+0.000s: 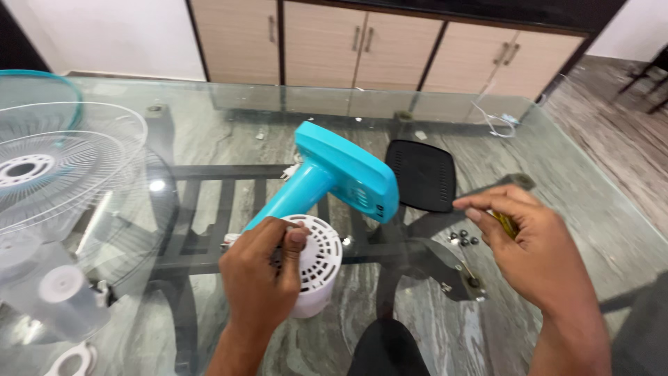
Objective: The person uses a yellow screwdriver to loosen and remove screws from the white plastic housing of a teal fan motor. They rotate the motor housing to access different screw locations and eventually separate the top cover from the base, exposing the internal copper windings.
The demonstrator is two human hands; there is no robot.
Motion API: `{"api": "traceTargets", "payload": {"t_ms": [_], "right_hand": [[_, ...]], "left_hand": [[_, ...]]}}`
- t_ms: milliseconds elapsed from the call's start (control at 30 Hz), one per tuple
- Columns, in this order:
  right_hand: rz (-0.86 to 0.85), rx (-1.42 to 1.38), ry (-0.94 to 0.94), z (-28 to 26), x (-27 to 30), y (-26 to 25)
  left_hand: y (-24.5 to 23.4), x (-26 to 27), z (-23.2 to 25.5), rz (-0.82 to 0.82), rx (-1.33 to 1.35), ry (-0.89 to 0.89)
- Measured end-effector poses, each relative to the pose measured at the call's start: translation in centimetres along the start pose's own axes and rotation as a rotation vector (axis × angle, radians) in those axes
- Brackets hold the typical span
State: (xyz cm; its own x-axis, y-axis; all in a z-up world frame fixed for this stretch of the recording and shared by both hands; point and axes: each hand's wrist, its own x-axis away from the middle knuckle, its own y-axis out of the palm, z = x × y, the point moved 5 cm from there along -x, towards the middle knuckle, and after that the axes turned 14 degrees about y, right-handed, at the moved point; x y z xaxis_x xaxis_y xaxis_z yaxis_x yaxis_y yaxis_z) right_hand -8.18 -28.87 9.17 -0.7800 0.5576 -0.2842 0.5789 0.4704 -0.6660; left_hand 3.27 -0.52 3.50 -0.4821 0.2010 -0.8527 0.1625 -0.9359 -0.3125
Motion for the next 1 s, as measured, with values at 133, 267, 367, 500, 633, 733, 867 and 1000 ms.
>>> {"api": "traceTargets", "payload": {"t_ms": [133, 267, 367, 500, 633, 733, 867, 1000], "right_hand": [[-0.017, -0.006, 0.335, 9.3, 1.0, -0.3], [0.002, -0.018, 0.551, 17.3, 4.1, 0.2], [0.03, -0.091, 0.583, 20.8, 5.9, 0.4], [0.058, -0.092, 0.571, 22.5, 7.3, 1.2], [0.074, -0.089, 0.541, 22.0, 8.0, 2.0], [0.086, -0.067, 0.581, 20.9, 8.4, 2.6], [0.1, -0.006, 0.427, 18.1, 8.3, 3.4], [0.078, 0.088, 0.339, 15.6, 7.9, 4.5]], "left_hand": [[0.0, 0.1, 0.2, -0.011, -0.017, -0.003], [0.1, 0.2, 0.2, -0.025, -0.006, -0.001], [0.3, 0.3, 0.1, -0.017, 0.012, -0.024], [0.5, 0.5, 0.1, -0.012, 0.007, -0.039], [0.8, 0.7, 0.1, 0.004, 0.03, -0.022], [0.8, 0.9, 0.0, 0.012, 0.043, -0.022], [0.9, 1.0, -0.1, 0.002, 0.028, -0.02], [0.9, 1.0, -0.2, 0.003, 0.046, -0.055]]}}
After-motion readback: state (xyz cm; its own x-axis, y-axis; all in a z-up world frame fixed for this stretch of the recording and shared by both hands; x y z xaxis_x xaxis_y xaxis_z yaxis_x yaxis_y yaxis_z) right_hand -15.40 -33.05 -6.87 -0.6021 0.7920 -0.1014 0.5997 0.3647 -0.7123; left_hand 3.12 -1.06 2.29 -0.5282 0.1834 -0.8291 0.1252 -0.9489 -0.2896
